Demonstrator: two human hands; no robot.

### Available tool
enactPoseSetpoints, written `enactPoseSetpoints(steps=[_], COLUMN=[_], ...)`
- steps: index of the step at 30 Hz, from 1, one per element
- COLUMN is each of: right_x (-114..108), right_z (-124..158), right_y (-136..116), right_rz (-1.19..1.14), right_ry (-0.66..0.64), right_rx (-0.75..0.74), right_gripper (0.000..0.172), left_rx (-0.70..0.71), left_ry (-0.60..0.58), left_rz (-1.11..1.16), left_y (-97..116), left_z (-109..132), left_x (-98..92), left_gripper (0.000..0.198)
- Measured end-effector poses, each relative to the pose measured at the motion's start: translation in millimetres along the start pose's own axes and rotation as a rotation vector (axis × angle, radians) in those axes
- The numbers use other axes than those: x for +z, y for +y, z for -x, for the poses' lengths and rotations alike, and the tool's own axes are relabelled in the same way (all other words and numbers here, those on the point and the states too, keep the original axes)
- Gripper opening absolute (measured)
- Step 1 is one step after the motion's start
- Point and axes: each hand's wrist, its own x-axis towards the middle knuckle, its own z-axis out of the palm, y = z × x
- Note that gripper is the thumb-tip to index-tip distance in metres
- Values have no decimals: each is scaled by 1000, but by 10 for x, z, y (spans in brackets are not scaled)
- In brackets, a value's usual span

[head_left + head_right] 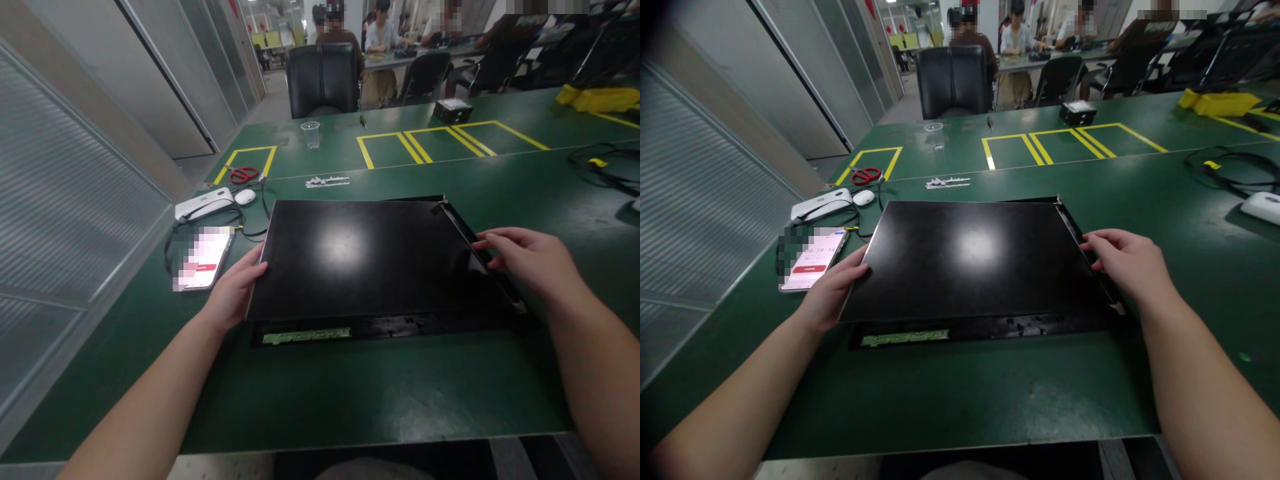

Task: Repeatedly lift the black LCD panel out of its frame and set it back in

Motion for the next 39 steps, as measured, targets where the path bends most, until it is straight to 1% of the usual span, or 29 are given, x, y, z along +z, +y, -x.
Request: enactPoseSetpoints(steps=[6, 10, 15, 19, 23, 27, 32, 35, 39], right_x=[9, 6, -1, -7, -11, -10, -19, -20, -13], right_z=[-4, -41, -68, -81, -145, -203, -183, -161, -157], right_y=[-7, 35, 63, 69, 159, 251, 207, 171, 188], right_rz=[-10, 40, 111, 187, 206, 195, 237, 253, 261], right_ry=[-23, -10, -12, -17, -43, -32, -44, -34, -32], right_rx=[45, 51, 31, 42, 11, -37, -23, -4, -16], right_gripper=[39, 40, 38, 36, 37, 40, 38, 37, 35], left_rx=[-9, -33, -26, 3, 18, 22, 15, 13, 30], left_ry=[13, -31, -82, -97, -119, -140, -163, -154, -74], left_rz=[8, -24, -50, -46, -51, -68, -66, -75, -74], left_y=[4, -17, -37, -38, -46, -61, -72, -90, -124], left_z=[6, 10, 16, 24, 23, 9, 2, 6, 4], left_x=[7, -29, -40, -10, -6, -36, -36, -18, -8], left_gripper=[98, 101, 105, 102, 99, 98, 104, 106, 107])
